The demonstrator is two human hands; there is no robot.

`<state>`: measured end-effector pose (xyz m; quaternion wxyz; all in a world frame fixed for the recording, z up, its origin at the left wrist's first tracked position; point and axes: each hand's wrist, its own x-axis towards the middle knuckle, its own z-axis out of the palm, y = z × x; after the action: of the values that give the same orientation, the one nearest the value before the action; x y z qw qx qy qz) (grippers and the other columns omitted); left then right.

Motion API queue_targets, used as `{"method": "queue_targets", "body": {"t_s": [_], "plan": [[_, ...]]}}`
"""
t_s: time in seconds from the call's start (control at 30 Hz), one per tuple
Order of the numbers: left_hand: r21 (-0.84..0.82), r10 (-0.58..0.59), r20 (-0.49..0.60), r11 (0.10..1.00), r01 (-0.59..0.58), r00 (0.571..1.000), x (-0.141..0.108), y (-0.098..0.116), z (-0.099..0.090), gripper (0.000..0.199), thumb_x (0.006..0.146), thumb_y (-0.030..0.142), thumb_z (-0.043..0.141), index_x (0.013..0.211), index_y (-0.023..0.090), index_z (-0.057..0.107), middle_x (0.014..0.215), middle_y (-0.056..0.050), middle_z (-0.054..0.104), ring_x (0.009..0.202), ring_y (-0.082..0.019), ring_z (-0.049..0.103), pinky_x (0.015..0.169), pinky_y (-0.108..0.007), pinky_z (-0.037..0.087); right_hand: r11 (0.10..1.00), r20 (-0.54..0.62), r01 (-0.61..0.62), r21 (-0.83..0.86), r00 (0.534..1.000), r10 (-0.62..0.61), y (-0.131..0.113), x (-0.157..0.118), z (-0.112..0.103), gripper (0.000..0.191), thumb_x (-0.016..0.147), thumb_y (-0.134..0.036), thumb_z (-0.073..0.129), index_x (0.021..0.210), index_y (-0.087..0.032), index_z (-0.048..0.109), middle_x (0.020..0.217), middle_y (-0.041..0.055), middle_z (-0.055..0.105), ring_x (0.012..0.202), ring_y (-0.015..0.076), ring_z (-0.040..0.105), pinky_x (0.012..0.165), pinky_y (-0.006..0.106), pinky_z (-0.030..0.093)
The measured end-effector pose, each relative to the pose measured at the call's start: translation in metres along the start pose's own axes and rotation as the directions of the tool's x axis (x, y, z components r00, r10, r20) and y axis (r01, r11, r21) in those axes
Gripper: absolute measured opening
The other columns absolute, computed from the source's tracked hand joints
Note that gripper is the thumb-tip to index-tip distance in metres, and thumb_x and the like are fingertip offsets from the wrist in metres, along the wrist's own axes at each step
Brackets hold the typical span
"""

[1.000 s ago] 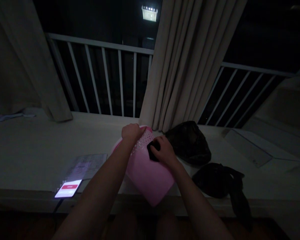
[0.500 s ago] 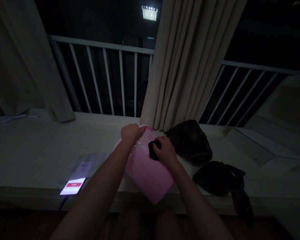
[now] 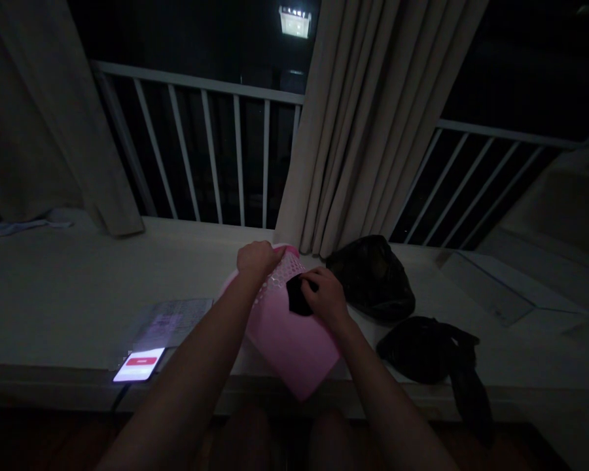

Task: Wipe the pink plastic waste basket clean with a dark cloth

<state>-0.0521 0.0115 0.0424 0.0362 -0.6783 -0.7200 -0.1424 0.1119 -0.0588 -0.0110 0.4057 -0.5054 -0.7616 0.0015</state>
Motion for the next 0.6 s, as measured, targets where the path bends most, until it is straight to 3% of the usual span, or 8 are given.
{"method": "queue_targets", "body": {"t_s": [0.37,0.6], "plan": [[-0.018,0.001,-0.009,1.0,-0.001,1.0,-0.002,-0.003,0.001,0.076,0.083,0.071,0.031,0.103,0.011,0.072,0.098,-0.022,0.072,0.094,-0.035,0.067,0.077,-0.041,0.05,0.997,0.018,0.074,-0.034,0.997,-0.074,-0.005,-0.002,-0.001,0.02,0.078,-0.014,0.06,0.088,-0.021,0.076,0.09,0.0059,0.067,0.089,0.0204,0.06,0.082,0.032,0.047],[0.016,-0.016,0.0,1.0,0.016,1.0,-0.011,-0.014,-0.005,0.077,0.084,0.071,0.026,0.105,0.011,0.072,0.099,-0.022,0.071,0.095,-0.034,0.067,0.077,-0.04,0.05,0.996,0.018,0.051,-0.073,0.999,-0.05,-0.016,-0.004,0.002,0.018,0.08,-0.018,0.061,0.091,-0.021,0.075,0.09,0.0062,0.066,0.088,0.0209,0.058,0.081,0.033,0.046]]}}
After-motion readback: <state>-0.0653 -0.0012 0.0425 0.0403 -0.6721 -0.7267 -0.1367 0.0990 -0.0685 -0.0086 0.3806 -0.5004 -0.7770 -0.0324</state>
